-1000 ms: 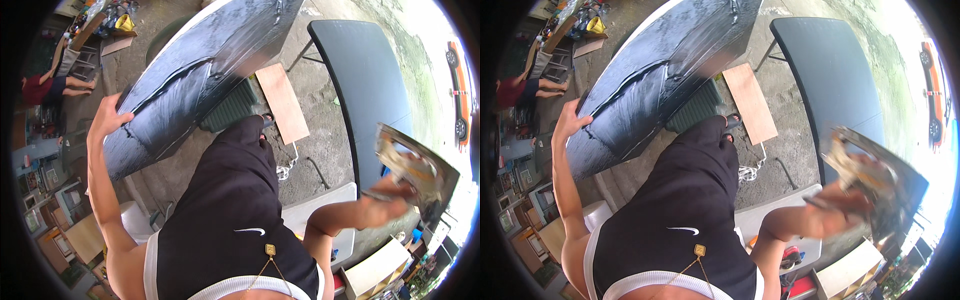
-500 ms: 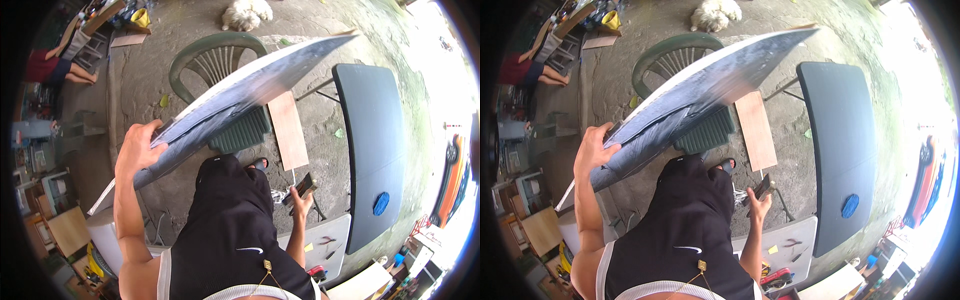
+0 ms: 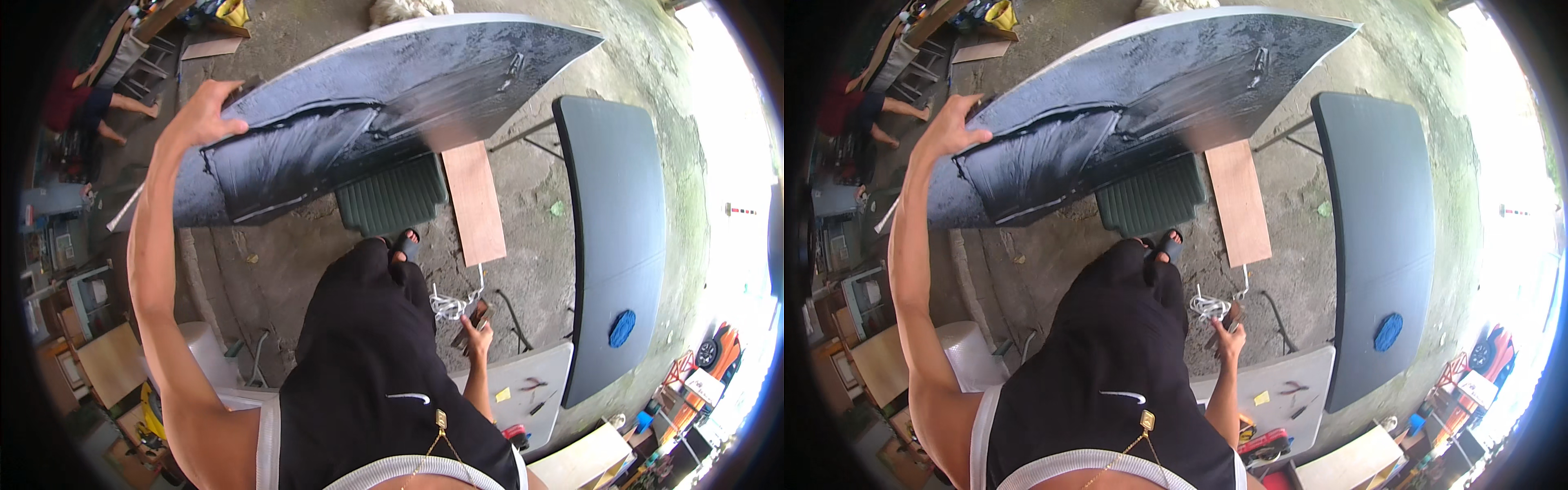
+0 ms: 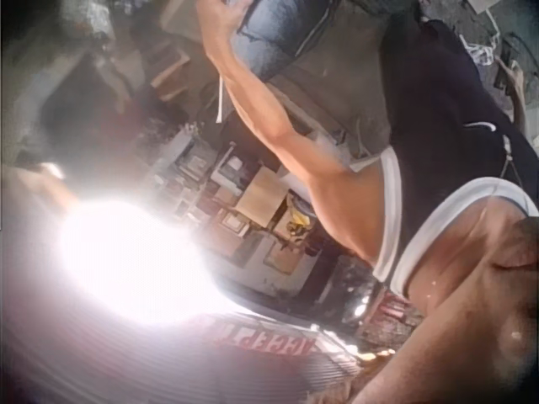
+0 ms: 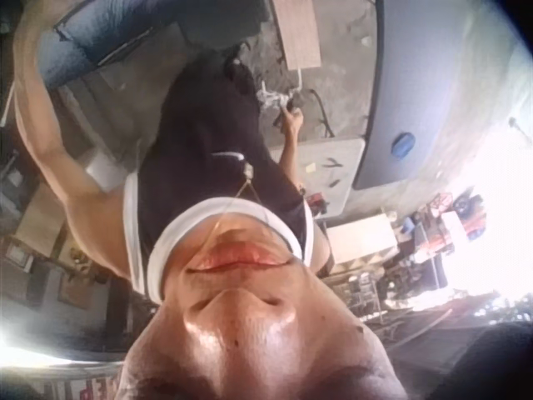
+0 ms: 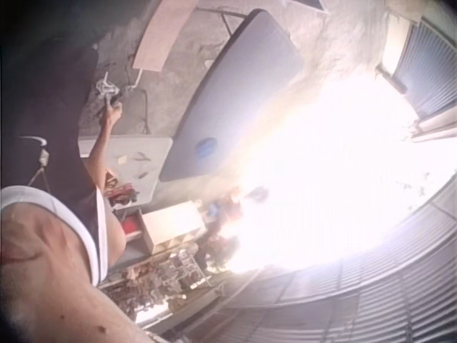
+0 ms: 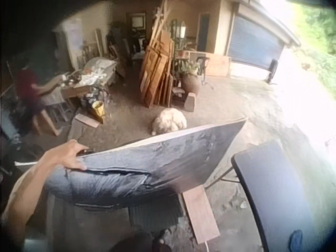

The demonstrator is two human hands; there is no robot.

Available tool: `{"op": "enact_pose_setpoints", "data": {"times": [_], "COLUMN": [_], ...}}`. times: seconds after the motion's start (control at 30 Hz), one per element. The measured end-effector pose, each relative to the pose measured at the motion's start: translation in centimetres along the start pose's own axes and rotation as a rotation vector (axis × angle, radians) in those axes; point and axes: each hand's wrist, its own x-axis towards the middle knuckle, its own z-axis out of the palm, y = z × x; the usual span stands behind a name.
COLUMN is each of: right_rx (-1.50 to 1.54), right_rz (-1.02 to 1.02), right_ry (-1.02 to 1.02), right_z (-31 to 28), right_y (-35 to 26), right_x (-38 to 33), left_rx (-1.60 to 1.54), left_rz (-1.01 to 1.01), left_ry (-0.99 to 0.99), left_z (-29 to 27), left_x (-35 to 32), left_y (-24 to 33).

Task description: The person uses a hammer and a metal nail gun to secure a white strip along the edge of a large, curved wooden board. The person repeatedly hammers nails into the strip to attach it to the board, working along the length of the edge.

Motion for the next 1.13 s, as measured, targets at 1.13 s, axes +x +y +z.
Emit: {"op": "enact_pose_setpoints", "data": {"times": [1.13], "right_rx": [0.052], "right_rz": [-0.097], "right_ry": [0.153], "right_z": [11.1], "right_y": [-3.2], "right_x": [-8.4], "left_rx": [-0.032], "left_rz": [0.375], "left_ry": [0.136], "left_z": [1.9], "left_x": [-3.6], "left_y": [-6.0]}}
